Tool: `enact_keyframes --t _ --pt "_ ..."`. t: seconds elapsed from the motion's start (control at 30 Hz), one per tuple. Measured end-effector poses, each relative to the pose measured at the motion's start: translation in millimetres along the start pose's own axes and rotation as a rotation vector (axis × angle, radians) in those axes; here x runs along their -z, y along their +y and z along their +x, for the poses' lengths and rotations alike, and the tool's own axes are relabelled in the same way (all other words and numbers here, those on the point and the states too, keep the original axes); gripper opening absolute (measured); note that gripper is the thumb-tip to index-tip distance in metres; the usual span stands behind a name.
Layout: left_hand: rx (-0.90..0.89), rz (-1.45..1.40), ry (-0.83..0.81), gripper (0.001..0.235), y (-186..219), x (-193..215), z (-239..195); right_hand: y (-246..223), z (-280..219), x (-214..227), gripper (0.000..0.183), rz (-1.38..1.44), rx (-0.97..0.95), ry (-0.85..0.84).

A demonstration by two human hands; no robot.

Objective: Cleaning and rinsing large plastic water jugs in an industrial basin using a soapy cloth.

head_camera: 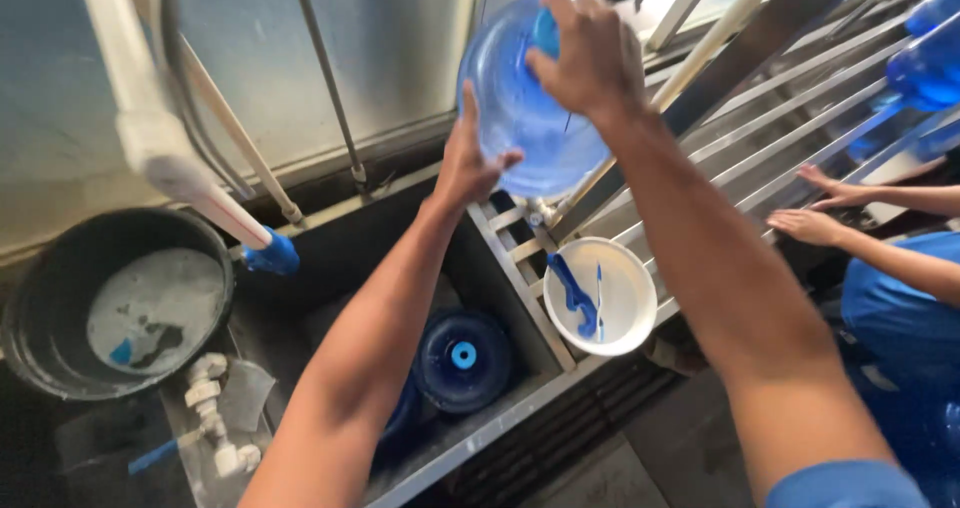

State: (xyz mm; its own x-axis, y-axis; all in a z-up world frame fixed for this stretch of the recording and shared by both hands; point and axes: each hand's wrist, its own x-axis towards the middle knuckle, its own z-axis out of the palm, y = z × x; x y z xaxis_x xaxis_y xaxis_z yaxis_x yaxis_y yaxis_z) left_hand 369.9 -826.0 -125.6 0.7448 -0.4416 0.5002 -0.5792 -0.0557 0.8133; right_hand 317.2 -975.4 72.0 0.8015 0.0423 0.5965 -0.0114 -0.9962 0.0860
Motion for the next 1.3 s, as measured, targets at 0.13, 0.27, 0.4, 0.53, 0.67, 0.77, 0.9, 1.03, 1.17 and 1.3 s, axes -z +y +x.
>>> enact_keyframes --t 0.13,0.27,0.4,0.53,0.67,0.77,0.9,1.03,1.17,1.3 --pt "0.228 0.052 -0.077 0.132 6.7 -12.6 31.3 24.5 19.9 -26.1 0.044 -0.063 0.025 -0.027" --pt "0.296 -0.021 -0.100 0.124 18.3 -24.9 53.1 47.3 34.2 -41.2 0.042 -0.129 -0.021 -0.023" --pt "0.324 0.072 -0.124 0.122 -12.9 -74.7 76.1 76.5 41.7 -51.6 0.042 -0.083 -0.172 -0.106" --pt "0.332 0.118 -0.270 0.098 -5.1 -100.5 77.7 125.4 30.7 -89.4 0.057 -0.041 -0.426 -0.257" --pt "0.323 0.157 -0.366 0.084 4.7 -113.7 61.5 132.6 24.7 -105.8 0.086 -0.066 -0.765 -0.375" --pt "0.281 0.137 -0.352 0.076 -8.5 -113.8 40.6 144.0 12.4 -136.9 0.091 -0.119 -0.759 -0.289" --pt "0.279 0.070 -0.334 0.069 -40.3 -92.7 14.1 117.4 -10.6 -158.4 0.103 -0.208 -0.802 -0.191" --pt "0.575 0.138 -0.465 0.061 -52.3 -60.9 -15.2 62.5 -47.2 -149.4 0.090 -0.139 -0.761 -0.516" --pt "0.729 0.129 -0.452 0.065 -63.2 -34.3 -40.0 47.7 -67.6 -153.2 0.080 -0.174 -0.617 -0.402" --pt "0.852 0.094 -0.420 0.059 -59.0 -4.5 -88.4 6.2 -107.8 -164.5 0.073 -0.111 -0.371 -0.334"
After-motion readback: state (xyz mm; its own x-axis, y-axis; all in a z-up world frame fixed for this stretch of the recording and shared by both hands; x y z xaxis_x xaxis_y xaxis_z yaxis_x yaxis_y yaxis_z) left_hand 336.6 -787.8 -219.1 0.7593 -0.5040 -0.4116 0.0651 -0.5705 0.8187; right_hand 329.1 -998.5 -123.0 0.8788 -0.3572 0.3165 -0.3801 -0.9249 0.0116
